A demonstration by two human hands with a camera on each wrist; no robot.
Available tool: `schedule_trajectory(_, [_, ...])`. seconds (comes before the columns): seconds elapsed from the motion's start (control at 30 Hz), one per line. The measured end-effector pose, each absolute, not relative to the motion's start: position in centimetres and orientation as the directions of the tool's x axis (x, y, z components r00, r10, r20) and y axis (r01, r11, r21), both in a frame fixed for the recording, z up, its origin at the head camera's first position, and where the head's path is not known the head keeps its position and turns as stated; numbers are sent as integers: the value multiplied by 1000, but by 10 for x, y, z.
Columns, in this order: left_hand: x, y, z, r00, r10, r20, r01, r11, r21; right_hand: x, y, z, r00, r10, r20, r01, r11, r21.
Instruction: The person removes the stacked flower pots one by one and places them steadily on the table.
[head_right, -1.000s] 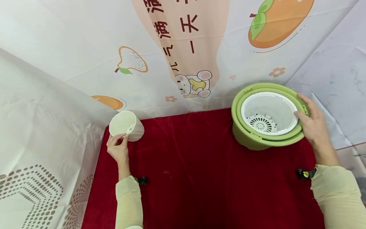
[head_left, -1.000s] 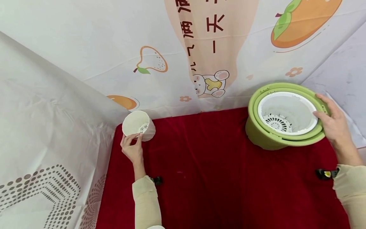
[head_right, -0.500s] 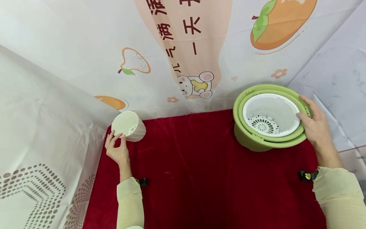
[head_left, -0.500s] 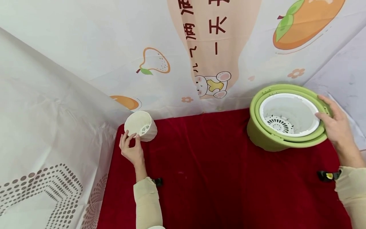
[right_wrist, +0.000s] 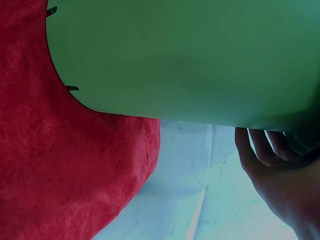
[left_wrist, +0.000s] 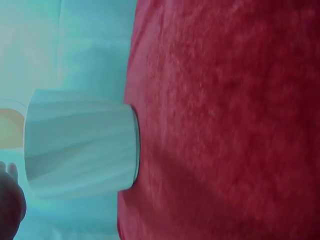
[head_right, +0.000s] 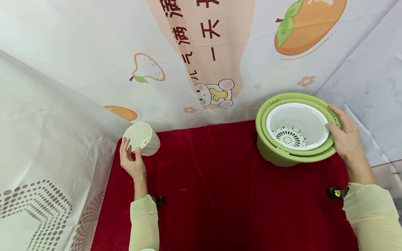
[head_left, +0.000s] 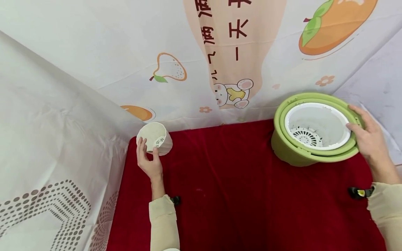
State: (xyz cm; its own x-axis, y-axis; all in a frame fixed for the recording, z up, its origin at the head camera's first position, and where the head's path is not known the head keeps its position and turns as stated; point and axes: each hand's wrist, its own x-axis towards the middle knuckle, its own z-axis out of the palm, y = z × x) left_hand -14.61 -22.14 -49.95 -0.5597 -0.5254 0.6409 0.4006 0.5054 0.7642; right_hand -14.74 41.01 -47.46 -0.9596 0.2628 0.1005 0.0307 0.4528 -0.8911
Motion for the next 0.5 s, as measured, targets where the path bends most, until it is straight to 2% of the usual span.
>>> schedule_trajectory(0.5, [-152, -196, -492, -605, -432, 669, 528, 411, 743, -148, 409, -473, -961, 254, 110, -9, 369, -929])
